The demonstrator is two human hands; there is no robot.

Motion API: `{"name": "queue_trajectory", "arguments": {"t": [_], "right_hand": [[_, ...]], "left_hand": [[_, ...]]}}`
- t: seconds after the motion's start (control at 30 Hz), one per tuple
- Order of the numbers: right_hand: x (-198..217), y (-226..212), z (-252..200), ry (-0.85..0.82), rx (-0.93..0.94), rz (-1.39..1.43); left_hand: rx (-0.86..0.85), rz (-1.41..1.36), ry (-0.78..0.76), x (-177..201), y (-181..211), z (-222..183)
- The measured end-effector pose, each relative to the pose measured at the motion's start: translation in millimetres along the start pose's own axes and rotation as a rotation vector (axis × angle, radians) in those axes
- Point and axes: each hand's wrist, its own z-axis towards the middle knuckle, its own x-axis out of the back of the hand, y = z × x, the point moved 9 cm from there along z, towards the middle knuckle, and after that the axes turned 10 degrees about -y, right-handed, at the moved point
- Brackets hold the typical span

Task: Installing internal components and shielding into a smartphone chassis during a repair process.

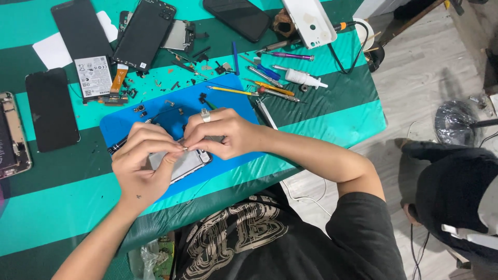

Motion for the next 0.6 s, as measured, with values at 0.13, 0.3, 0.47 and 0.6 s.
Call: {"name": "queue_trajectory", "arguments": {"t": [0.13, 0.3, 0.47, 0.6], "right_hand": [[-2, 0, -3, 0.082, -0.008, -0.028], [1, -2, -2, 0.095, -0.018, 0.001], [0, -2, 0, 0.070, -0.025, 0.025], [-2, 1, -1, 0.046, -0.030, 0.033]], "left_hand": [[0.025, -0.059, 0.012, 0, -13, -5], [0.098, -0.178, -0.023, -4, -22, -6], [0.109, -0.270, -0.083, 0, -29, -4], [0.135, -0.286, -0.103, 1, -35, -5]]}}
